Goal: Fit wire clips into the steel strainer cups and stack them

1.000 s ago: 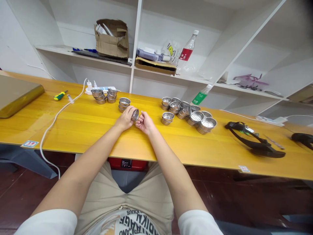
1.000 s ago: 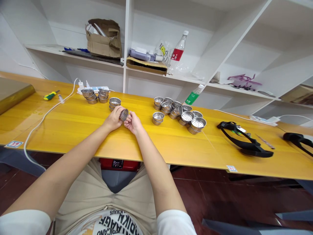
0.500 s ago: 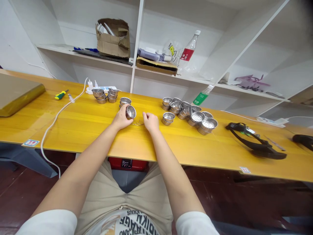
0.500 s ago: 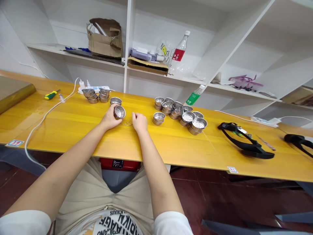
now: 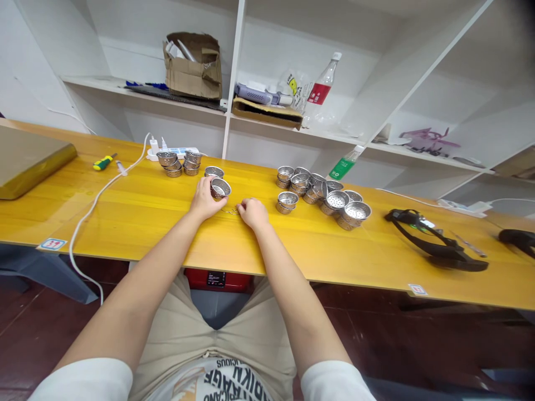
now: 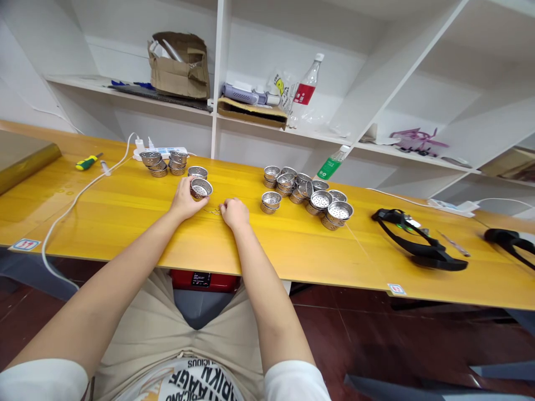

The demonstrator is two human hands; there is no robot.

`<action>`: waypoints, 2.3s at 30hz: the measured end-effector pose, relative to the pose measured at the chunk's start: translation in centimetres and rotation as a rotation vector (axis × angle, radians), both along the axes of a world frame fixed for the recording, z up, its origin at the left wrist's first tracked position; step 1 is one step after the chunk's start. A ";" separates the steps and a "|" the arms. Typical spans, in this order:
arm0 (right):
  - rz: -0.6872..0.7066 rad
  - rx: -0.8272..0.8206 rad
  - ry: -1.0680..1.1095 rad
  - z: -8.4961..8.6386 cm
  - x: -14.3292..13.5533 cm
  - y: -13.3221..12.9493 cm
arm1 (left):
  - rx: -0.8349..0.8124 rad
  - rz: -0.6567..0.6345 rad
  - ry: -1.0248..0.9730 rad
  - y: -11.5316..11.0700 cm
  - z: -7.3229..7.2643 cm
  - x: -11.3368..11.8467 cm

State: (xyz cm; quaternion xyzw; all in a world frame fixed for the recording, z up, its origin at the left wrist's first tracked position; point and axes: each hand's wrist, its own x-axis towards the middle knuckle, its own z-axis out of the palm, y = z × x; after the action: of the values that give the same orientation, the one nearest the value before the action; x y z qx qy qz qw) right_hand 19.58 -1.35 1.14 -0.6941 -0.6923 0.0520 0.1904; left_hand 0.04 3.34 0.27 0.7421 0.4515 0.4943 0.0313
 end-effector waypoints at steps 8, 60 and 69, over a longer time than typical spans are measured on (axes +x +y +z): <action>0.011 -0.015 0.002 0.6 -0.1 -0.4 | -0.030 0.128 -0.044 0.5 -0.1 -0.4; -0.562 0.535 0.319 1.3 8.1 0.9 | 0.075 0.084 0.038 -0.8 1.6 -1.3; 0.294 0.563 0.666 0.4 1.1 1.3 | 0.093 -0.211 0.158 -1.3 1.2 -0.3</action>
State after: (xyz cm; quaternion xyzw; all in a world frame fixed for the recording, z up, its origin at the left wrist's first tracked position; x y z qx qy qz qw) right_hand 20.67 -0.05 1.51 -0.4554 -0.6717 0.1084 0.5742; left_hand -0.24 2.01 1.49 0.8228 0.3488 0.4485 0.0130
